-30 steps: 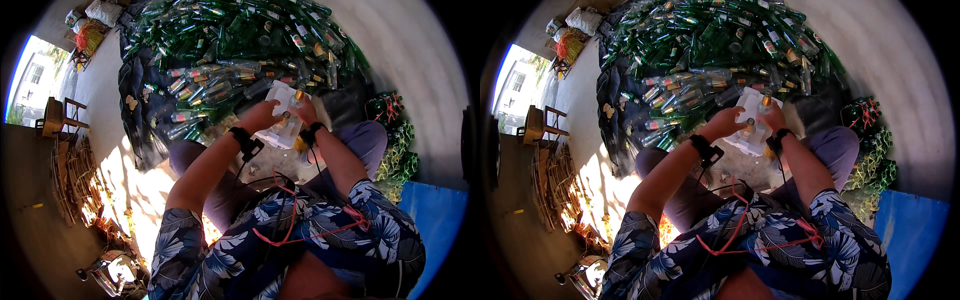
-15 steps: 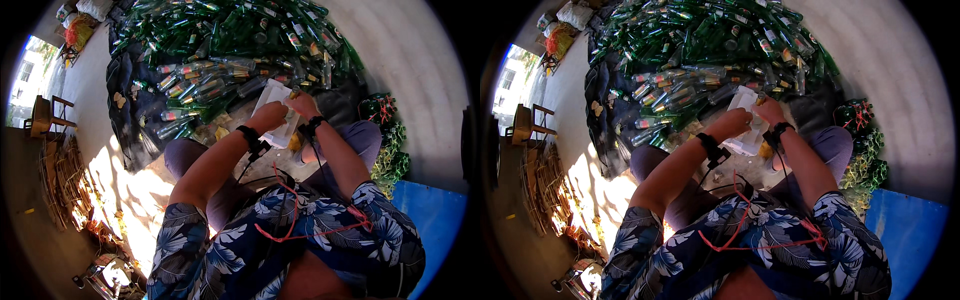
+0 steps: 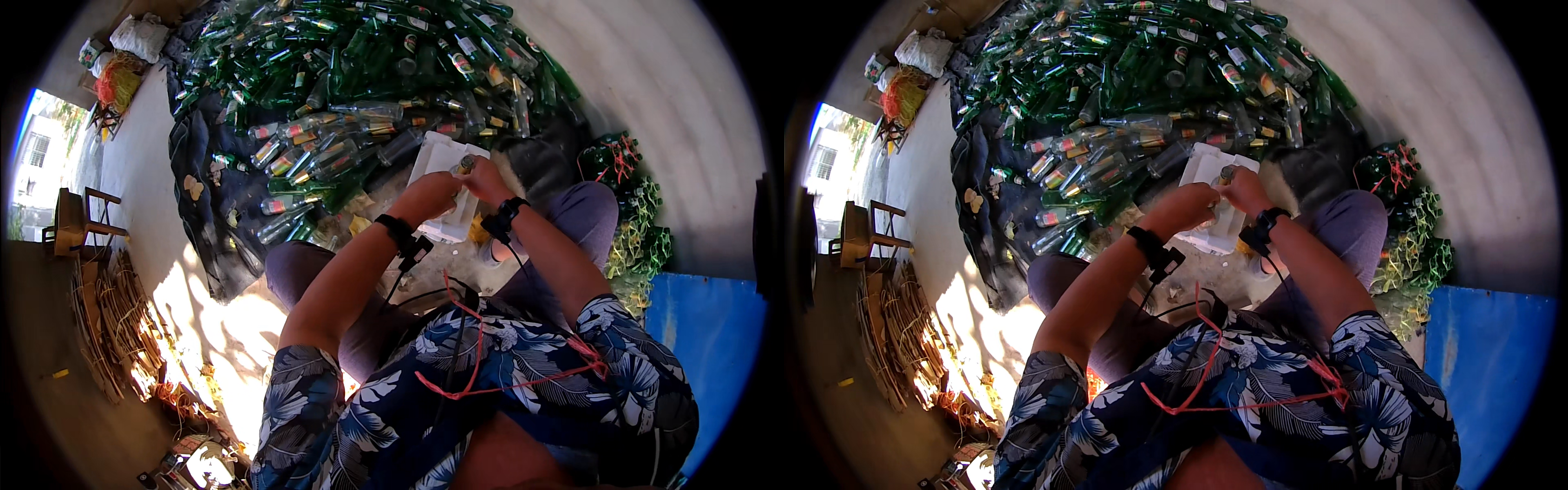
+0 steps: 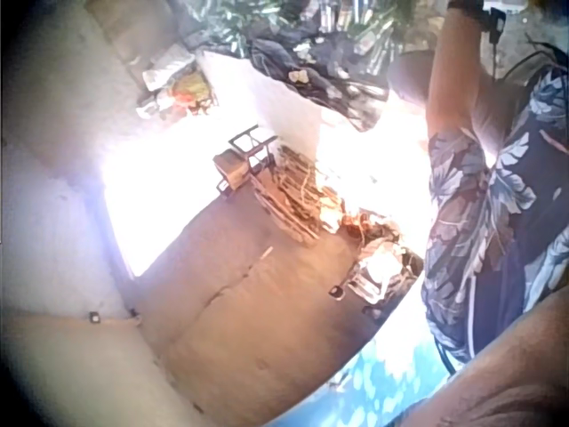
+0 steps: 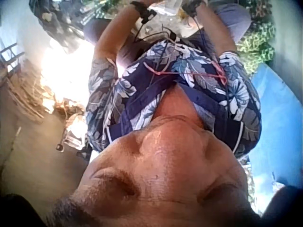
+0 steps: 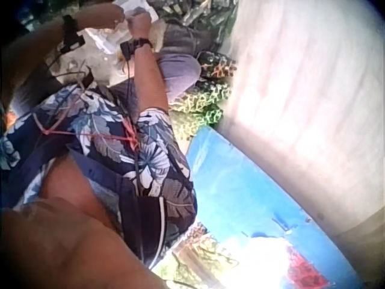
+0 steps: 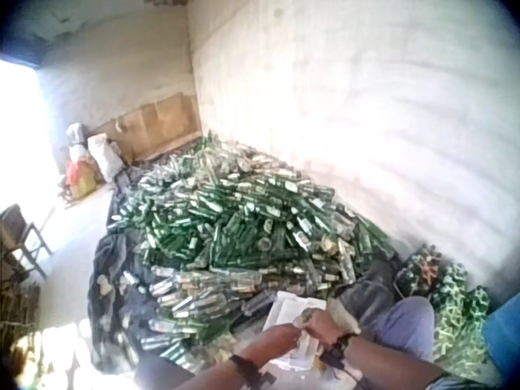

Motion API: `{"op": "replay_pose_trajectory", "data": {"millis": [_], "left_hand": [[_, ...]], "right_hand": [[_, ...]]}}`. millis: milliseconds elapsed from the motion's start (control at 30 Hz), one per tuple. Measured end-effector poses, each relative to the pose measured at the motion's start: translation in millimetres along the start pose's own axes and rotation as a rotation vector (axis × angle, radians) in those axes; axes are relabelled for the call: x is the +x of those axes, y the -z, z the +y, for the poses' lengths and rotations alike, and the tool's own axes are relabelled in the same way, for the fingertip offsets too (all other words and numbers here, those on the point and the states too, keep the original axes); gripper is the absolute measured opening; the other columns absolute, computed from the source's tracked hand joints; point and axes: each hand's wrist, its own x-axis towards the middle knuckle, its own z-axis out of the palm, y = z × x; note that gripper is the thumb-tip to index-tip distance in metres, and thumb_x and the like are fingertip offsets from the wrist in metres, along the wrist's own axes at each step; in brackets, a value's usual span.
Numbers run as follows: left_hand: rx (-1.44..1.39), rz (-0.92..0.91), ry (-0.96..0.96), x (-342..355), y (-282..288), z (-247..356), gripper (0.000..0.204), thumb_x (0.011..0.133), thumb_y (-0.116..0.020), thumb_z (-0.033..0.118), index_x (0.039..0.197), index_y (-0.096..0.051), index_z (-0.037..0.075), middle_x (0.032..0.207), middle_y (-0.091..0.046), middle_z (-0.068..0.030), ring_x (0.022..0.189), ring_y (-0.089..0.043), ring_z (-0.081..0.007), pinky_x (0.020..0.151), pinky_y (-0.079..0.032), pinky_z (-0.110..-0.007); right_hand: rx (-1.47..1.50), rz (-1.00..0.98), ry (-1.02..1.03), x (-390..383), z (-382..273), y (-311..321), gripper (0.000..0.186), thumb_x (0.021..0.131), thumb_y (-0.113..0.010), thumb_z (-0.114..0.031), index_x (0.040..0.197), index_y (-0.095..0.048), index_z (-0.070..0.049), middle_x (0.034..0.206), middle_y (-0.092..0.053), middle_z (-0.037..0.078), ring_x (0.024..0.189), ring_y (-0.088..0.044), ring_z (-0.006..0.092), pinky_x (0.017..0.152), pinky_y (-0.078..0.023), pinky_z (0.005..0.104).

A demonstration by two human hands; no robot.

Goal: The person sits on the floor and gathers green glass bottles from a large pile. They place the bottles into a plastic crate and then tie them together with red string to form a bundle.

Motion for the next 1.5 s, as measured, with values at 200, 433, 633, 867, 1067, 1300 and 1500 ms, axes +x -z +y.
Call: {"op": "replay_pose_trajectory", "data": {"millis": [200,433,633,867,1067,1300,1500], "left_hand": [[-0.016,-0.074,0.124,0,13,12,0.026,0.078,-0.073,0.017,0.101,-0.07,0.005,0.099,-0.069,-0.0174,0.1,-0.065,-0.0376,0.088,-0.052,-0.047],[0.091,0.025,0.168,-9,-8,12,0.026,0.08,-0.073,0.019,0.102,-0.066,0.006,0.104,-0.068,-0.0172,0.101,-0.066,-0.0372,0.085,-0.054,-0.046],[0.021,0.109,0.199,-14,0,27,0.029,0.082,-0.073,0.02,0.105,-0.065,0.005,0.104,-0.067,-0.0174,0.099,-0.067,-0.038,0.084,-0.054,-0.047],[0.035,0.058,0.166,-10,-9,13,0.028,0.081,-0.074,0.015,0.105,-0.064,0.005,0.103,-0.067,-0.0172,0.099,-0.066,-0.0381,0.084,-0.054,-0.047],[0.057,0.016,0.187,-8,-8,13,0.03,0.081,-0.072,0.012,0.108,-0.062,0.006,0.104,-0.067,-0.0164,0.101,-0.066,-0.0378,0.086,-0.054,-0.048],[-0.068,0.1,0.203,-15,-9,11,0.03,0.08,-0.072,0.012,0.108,-0.063,0.005,0.108,-0.065,-0.0185,0.102,-0.064,-0.039,0.088,-0.052,-0.048],[-0.046,0.074,0.14,-10,-18,1,0.029,0.078,-0.074,0.013,0.104,-0.066,0.006,0.103,-0.067,-0.0167,0.102,-0.063,-0.0396,0.087,-0.052,-0.048]], "right_hand": [[-0.077,0.004,0.067,0,1,-8,0.05,0.08,-0.079,-0.028,0.119,-0.067,0.001,0.11,-0.07,0.025,0.102,-0.067,0.0419,0.088,-0.053,0.0449],[-0.09,-0.103,0.147,12,-4,-16,0.047,0.079,-0.077,-0.02,0.118,-0.066,0.002,0.111,-0.068,0.025,0.105,-0.064,0.0425,0.091,-0.052,0.0454],[0.026,-0.129,0.139,27,15,-30,0.039,0.079,-0.075,-0.018,0.112,-0.067,0.001,0.102,-0.069,0.024,0.099,-0.065,0.0433,0.085,-0.052,0.0456],[0.145,-0.144,0.182,31,33,-39,0.022,0.082,-0.074,-0.01,0.1,-0.066,-0.001,0.091,-0.07,0.011,0.082,-0.06,0.0143,0.075,-0.05,0.034],[0.039,-0.148,0.186,28,23,-31,0.024,0.082,-0.074,-0.008,0.102,-0.065,-0.001,0.093,-0.07,0.012,0.081,-0.061,0.0164,0.076,-0.051,0.034],[-0.037,-0.071,0.199,16,3,-25,0.024,0.083,-0.074,-0.013,0.102,-0.065,-0.002,0.095,-0.071,0.015,0.083,-0.066,0.025,0.076,-0.051,0.0372],[0.008,-0.095,0.197,16,9,-25,0.033,0.082,-0.078,-0.019,0.106,-0.064,-0.001,0.097,-0.071,0.015,0.088,-0.069,0.0303,0.078,-0.052,0.0389]]}}
